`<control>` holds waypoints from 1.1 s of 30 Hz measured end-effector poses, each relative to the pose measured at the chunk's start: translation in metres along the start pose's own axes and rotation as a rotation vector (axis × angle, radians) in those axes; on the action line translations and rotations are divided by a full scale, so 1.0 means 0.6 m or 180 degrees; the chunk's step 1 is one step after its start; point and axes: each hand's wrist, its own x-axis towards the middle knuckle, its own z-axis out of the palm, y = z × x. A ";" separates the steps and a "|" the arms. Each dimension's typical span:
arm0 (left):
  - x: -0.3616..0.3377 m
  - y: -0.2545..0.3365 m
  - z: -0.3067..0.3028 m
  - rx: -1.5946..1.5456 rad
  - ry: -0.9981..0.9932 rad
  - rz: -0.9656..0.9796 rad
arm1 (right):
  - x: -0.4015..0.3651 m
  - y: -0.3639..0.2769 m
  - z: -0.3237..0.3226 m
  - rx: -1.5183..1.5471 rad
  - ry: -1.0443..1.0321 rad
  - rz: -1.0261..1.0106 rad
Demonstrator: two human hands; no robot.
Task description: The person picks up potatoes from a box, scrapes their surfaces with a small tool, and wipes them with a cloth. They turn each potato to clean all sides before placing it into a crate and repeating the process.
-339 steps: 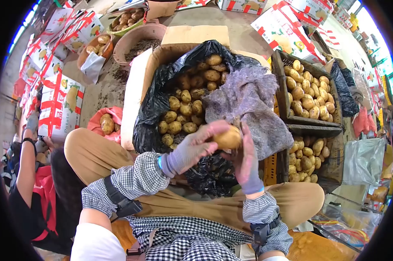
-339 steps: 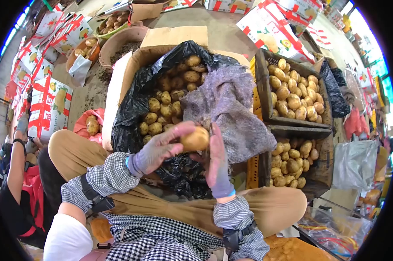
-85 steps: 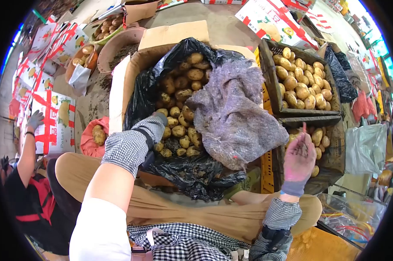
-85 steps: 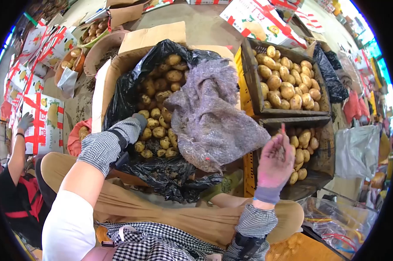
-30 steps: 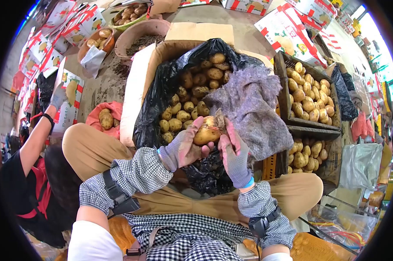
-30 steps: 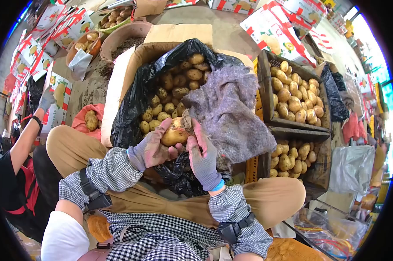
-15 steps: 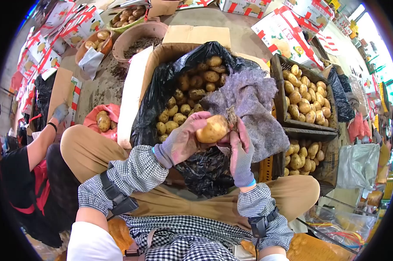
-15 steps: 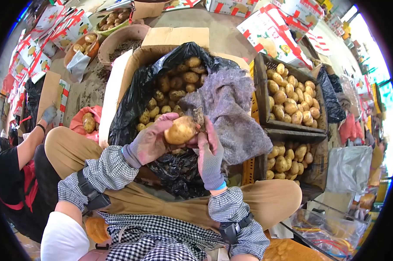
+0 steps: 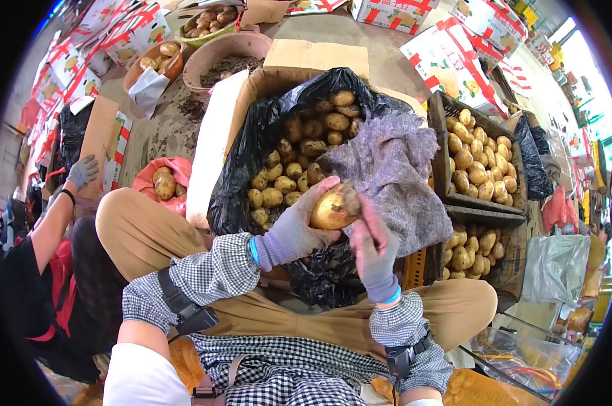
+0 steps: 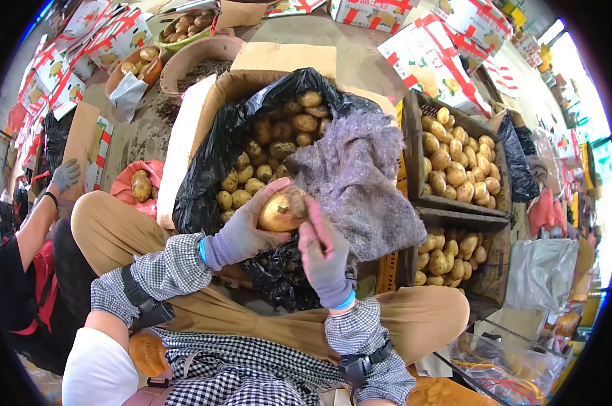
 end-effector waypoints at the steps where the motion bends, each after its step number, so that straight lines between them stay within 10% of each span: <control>1: -0.002 -0.002 0.000 0.0000 -0.0008 -0.0009 | -0.005 0.001 0.008 -0.0204 -0.0039 -0.0004; 23: 0.001 -0.023 -0.002 -0.1329 -0.0307 -0.0454 | -0.030 0.022 0.025 0.0460 -0.0366 0.0630; 28: 0.000 0.006 -0.003 0.1724 0.0291 0.0678 | 0.009 0.016 -0.018 0.0941 0.0646 0.0778; 33: 0.000 0.010 -0.009 0.1998 0.0384 0.0844 | 0.002 0.010 -0.001 0.0893 0.0588 0.1081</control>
